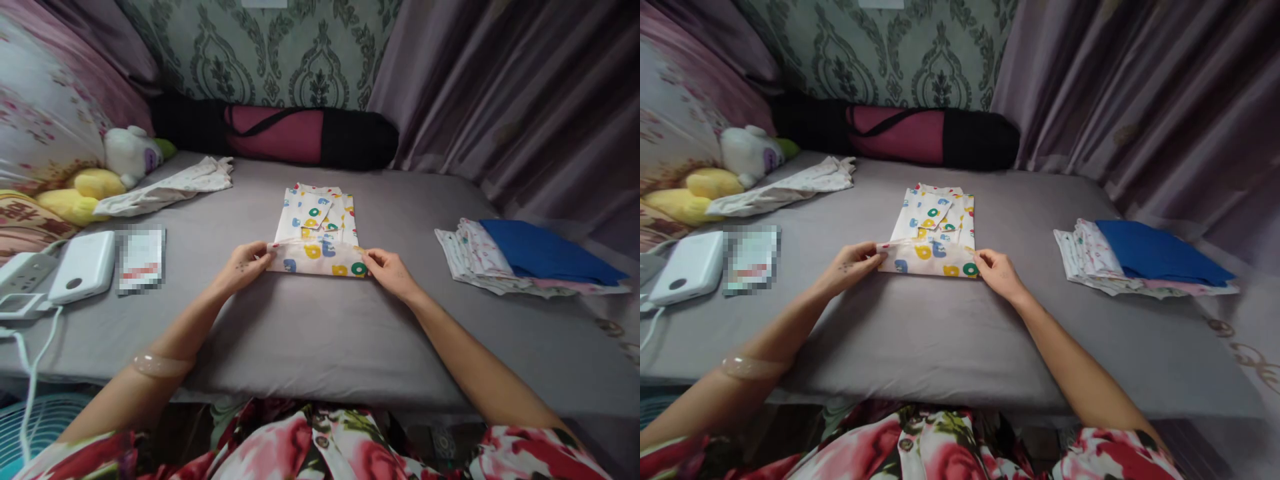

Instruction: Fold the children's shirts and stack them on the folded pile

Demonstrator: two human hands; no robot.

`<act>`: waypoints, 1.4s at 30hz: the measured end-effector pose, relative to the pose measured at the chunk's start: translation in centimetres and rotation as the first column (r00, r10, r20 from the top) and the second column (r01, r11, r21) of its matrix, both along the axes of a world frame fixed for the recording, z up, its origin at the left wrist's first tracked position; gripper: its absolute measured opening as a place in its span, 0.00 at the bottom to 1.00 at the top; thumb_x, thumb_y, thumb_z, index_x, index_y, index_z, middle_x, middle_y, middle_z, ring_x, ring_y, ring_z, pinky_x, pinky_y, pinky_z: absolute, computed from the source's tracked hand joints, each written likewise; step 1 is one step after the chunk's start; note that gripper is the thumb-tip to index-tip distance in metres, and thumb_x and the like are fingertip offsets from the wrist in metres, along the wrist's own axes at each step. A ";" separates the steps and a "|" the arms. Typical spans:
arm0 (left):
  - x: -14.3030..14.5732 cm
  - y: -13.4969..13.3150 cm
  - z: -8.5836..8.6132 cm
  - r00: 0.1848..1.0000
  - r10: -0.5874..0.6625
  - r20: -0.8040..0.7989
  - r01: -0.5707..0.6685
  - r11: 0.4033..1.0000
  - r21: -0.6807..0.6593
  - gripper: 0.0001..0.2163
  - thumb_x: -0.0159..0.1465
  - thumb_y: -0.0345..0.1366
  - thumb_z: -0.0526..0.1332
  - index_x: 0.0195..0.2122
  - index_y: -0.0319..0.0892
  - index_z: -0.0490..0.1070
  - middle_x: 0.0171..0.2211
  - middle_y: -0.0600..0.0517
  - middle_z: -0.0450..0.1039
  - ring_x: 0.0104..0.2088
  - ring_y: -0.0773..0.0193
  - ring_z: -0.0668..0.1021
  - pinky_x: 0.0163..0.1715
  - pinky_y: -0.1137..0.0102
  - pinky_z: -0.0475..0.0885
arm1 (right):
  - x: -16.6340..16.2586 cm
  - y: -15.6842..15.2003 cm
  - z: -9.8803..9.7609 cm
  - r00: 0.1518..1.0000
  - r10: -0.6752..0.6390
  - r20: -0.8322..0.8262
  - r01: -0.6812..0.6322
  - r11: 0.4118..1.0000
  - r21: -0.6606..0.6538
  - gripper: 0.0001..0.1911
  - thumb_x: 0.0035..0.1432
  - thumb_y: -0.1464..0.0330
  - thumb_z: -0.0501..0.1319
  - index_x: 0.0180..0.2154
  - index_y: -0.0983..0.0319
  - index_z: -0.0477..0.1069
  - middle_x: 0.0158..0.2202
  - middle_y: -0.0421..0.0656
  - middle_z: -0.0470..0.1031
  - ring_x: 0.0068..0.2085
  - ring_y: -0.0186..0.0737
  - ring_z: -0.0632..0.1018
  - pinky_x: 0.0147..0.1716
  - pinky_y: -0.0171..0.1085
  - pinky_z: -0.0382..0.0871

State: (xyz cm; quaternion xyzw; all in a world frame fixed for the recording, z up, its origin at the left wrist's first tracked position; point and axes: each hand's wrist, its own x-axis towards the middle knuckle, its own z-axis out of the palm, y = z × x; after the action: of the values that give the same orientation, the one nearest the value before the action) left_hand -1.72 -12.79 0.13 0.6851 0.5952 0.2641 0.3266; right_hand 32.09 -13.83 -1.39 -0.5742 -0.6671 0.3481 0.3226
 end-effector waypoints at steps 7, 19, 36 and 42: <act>0.9 0.8 -0.9 0.993 0.094 -0.072 -0.094 0.996 -0.002 0.20 0.59 0.50 0.59 0.45 0.41 0.72 0.27 0.53 0.73 0.26 0.64 0.73 0.26 0.72 0.65 | -1.4 0.2 -0.1 0.946 -0.147 0.289 0.149 0.989 0.018 0.22 0.58 0.62 0.60 0.53 0.63 0.68 0.32 0.41 0.78 0.29 0.37 0.76 0.32 0.36 0.68; 2.5 -0.4 -0.8 0.866 -0.018 -0.500 0.265 0.864 0.429 0.22 0.70 0.41 0.45 0.60 0.36 0.60 0.61 0.37 0.62 0.62 0.50 0.63 0.60 0.55 0.58 | -3.1 -1.5 1.6 0.704 0.095 0.704 -0.359 0.902 0.238 0.26 0.68 0.64 0.46 0.65 0.63 0.56 0.66 0.50 0.56 0.66 0.51 0.56 0.63 0.51 0.51; 5.6 3.8 -2.8 0.664 -0.390 -0.638 0.572 0.814 0.098 0.31 0.70 0.53 0.38 0.69 0.39 0.46 0.70 0.46 0.42 0.69 0.57 0.46 0.67 0.56 0.39 | -3.7 3.7 -0.6 0.486 0.582 0.652 -0.781 0.624 0.026 0.30 0.69 0.61 0.43 0.69 0.60 0.44 0.70 0.42 0.43 0.70 0.42 0.42 0.67 0.50 0.33; 3.2 5.4 -2.2 0.896 -0.232 -0.379 0.314 0.934 0.172 0.31 0.71 0.50 0.33 0.67 0.37 0.51 0.69 0.45 0.47 0.69 0.61 0.49 0.67 0.60 0.45 | -4.4 4.6 1.6 0.511 0.609 0.607 -0.769 0.639 0.007 0.27 0.70 0.62 0.40 0.68 0.56 0.45 0.70 0.39 0.43 0.70 0.40 0.42 0.67 0.50 0.31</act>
State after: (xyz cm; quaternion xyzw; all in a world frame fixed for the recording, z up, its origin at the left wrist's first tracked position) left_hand 1.46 -7.37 -2.08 0.8313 0.5067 0.1551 0.1675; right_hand 27.70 -9.18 0.18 -0.2802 -0.9445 0.1699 0.0246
